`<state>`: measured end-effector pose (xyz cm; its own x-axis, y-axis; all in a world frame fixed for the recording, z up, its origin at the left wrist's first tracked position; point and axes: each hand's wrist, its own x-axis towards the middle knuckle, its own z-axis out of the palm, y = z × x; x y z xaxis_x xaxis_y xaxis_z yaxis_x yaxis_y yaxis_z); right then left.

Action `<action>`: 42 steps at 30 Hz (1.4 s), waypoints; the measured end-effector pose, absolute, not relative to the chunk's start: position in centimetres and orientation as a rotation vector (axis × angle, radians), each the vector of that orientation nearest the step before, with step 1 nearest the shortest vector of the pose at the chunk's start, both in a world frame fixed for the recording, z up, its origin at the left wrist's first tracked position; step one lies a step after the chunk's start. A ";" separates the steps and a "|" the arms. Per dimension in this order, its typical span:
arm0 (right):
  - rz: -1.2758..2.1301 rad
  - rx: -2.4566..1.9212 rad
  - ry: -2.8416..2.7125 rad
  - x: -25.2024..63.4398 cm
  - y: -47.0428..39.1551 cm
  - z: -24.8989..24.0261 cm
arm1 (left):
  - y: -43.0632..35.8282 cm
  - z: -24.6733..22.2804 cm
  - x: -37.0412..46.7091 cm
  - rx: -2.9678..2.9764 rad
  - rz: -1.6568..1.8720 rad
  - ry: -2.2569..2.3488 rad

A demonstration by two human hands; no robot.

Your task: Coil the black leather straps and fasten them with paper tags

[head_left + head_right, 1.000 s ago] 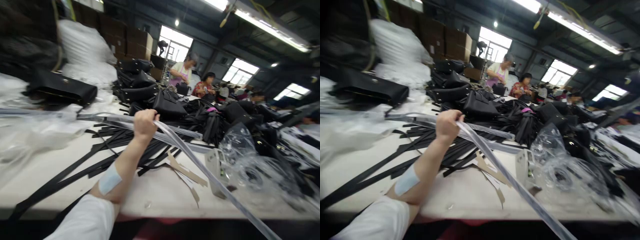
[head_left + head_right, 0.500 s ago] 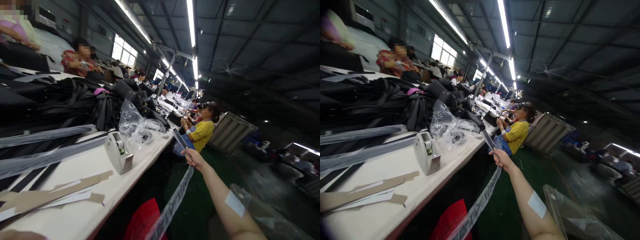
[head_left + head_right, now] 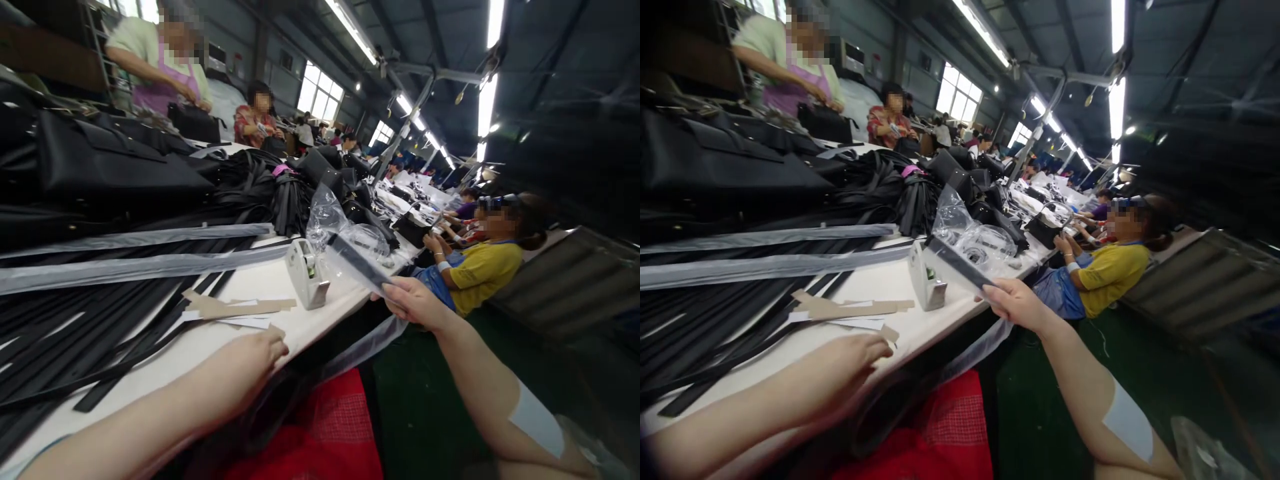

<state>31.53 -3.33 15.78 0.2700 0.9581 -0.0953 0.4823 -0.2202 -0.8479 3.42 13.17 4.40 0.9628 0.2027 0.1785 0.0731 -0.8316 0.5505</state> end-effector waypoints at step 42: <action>1.210 -1.159 -0.954 22.3 5.5 6.2 | 15.5 7.7 2.9 1.872 0.328 0.214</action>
<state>22.30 5.49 6.25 0.1380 0.9894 -0.0458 -0.1862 -0.0195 -0.9823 2.87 15.49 7.70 0.9440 0.3078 0.1191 -0.0156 -0.3189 0.9477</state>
